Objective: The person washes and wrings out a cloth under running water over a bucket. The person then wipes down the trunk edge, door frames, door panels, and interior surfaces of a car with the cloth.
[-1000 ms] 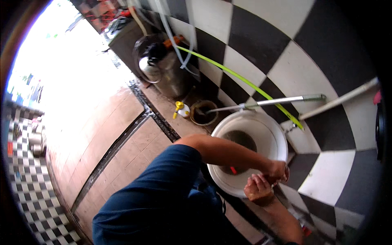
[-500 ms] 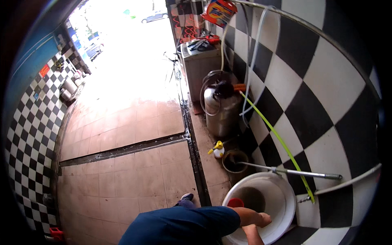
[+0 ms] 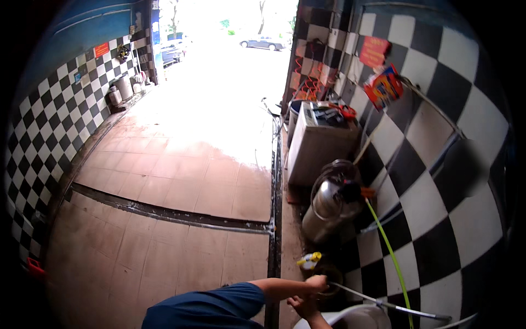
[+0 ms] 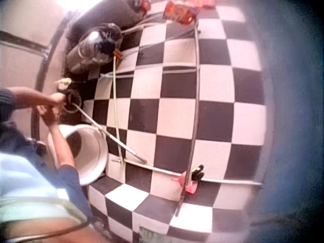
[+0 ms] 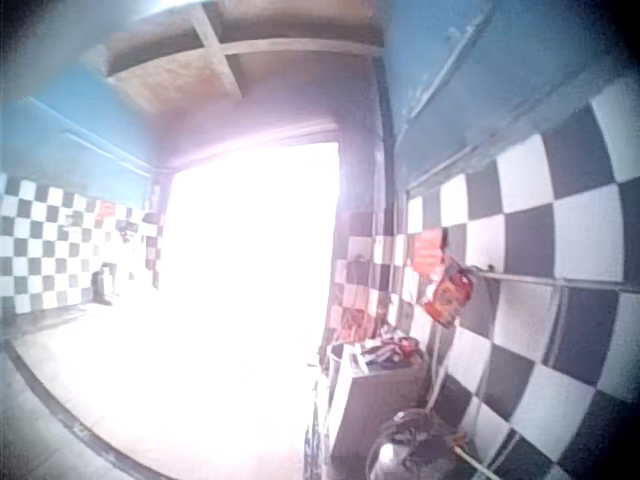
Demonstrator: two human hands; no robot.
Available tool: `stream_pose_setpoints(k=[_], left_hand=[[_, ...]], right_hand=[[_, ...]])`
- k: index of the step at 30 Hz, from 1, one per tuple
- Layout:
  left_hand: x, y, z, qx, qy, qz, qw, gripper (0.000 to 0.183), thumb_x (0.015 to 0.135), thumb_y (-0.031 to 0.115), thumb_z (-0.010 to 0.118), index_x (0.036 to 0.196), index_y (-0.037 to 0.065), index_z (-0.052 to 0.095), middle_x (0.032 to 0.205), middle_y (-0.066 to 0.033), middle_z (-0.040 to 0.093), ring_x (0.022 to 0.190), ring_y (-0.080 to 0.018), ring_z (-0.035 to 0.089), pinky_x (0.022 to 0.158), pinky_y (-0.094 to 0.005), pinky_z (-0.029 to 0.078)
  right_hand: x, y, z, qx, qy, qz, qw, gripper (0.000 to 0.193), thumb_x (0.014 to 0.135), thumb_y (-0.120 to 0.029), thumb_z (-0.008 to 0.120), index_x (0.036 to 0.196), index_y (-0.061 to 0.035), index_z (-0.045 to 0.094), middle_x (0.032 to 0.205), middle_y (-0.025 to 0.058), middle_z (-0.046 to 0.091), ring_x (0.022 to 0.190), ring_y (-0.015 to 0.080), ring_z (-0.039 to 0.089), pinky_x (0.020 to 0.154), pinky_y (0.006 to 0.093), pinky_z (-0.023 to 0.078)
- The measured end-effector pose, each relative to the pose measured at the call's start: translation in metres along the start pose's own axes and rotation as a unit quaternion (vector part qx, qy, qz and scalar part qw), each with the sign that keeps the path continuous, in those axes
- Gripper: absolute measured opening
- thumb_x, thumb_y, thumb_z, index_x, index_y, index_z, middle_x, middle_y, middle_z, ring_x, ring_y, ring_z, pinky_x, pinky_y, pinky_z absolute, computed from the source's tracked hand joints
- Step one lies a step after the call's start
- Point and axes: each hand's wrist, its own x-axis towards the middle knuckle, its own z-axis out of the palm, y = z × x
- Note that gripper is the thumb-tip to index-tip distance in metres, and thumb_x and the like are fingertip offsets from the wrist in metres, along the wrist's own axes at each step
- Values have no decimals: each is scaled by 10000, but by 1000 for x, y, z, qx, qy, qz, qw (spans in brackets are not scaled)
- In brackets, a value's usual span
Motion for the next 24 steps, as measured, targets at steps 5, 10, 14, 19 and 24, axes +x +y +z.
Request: stream_pose_setpoints(k=[5, 10, 14, 19, 24], left_hand=[[-22, -100, -208, -483, -30, -117, 867, 475, 815, 522, 642, 797, 48, 614, 683, -32, 576, 565, -163, 583, 491, -294, 467], [-82, -166, -321, -579, -65, -44, 812, 420, 874, 458, 595, 1049, 77, 572, 980, -76, 626, 910, -181, 629, 767, -380, 553], [-66, -198, -340, -546, 60, -43, 834, 484, 828, 256, 711, 1178, 34, 462, 1053, -86, 597, 939, -178, 614, 760, -355, 545], [-11, -241, -432, -409, 139, 138, 891, 426, 821, 135, 683, 1172, 47, 458, 1000, -107, 583, 861, -178, 608, 714, -305, 524], [7, -258, -562, 66, 344, 221, 910, 321, 818, 42, 618, 1126, 79, 534, 1151, -177, 545, 1074, -357, 525, 879, -413, 473]], right_hand=[[144, -12, -67, 123, 247, 107, 955, 390, 830, -242, 670, 1193, -162, 551, 1186, 121, 480, 1119, 321, 472, 903, 361, 421], [257, 10, -20, 609, 289, 379, 634, 586, 912, -442, 542, 1308, -15, 478, 1127, 87, 595, 954, 172, 582, 845, 313, 467], [323, 76, 53, 555, 243, 407, 684, 637, 916, -568, 407, 1123, -1, 610, 973, 65, 646, 896, 164, 618, 723, 290, 528], [425, 173, 80, 497, 28, 420, 758, 772, 894, -670, 304, 783, -3, 677, 604, 109, 621, 572, 213, 635, 550, 380, 476], [593, 232, 58, 729, 54, 317, 605, 531, 922, -531, 455, 860, -40, 648, 683, 38, 632, 590, 125, 597, 545, 241, 462]])
